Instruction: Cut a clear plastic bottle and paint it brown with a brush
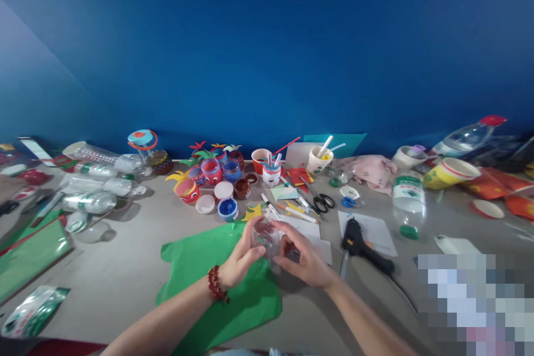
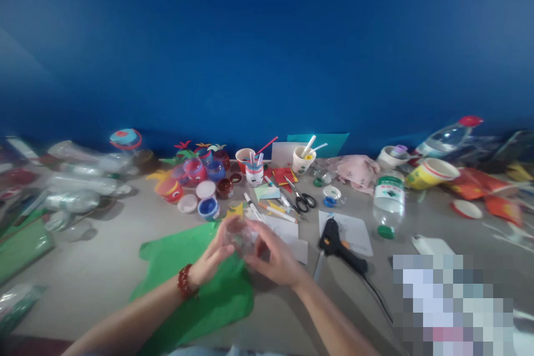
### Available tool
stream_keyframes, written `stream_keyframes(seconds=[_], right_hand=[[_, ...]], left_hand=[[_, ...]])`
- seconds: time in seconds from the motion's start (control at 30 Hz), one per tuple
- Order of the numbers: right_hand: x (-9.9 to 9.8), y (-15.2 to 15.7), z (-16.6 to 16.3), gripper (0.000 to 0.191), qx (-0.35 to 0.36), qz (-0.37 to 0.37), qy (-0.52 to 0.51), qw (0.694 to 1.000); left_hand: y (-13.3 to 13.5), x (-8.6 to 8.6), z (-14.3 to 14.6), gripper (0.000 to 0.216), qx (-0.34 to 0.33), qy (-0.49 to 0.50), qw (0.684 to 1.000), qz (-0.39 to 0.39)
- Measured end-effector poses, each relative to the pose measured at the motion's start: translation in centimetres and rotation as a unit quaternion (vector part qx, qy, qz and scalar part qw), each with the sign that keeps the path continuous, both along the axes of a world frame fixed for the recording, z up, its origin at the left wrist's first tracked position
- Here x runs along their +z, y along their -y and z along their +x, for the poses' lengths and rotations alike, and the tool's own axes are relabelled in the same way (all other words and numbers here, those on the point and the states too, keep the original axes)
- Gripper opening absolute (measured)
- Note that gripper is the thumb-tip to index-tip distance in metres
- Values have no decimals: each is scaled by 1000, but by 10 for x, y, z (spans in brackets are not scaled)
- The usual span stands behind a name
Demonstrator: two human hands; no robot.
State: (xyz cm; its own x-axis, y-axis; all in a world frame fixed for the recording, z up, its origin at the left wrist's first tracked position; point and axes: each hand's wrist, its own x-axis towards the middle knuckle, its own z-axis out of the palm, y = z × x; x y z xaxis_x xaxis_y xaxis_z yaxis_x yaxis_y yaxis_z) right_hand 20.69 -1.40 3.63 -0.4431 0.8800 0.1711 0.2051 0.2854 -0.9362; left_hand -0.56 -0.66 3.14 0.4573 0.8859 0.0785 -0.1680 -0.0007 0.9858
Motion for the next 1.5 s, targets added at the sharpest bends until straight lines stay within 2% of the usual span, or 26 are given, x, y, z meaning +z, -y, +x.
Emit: stream_keyframes(seconds=[0.1,0.33,0.53,0.9,1.03,1.27,1.5], right_hand=[[-2,0,2,64,-4,4,-9,1000],[-5,1,3,65,-6,-12,-9,1000],[-6,0,3,82,6,-29,-2,1000],[-14,1,2,85,5,-34,3,999],[-18,0,3,87,-4,-34,-4,999],[-25,-2,7,87,-20,-35,11,999],[-22,-1,9,88,-25,-41,23,999]], left_hand=[[0,-1,0,68,-6,24,999,-23],[2,0,4,57,27,16,999,-34],[3,2,6,55,38,19,999,-25],[2,-13,7,53,30,75,996,-40],[2,-13,6,53,30,87,995,-36],[2,-11,6,46,16,114,980,-160],[1,-14,8,48,43,102,979,-171]])
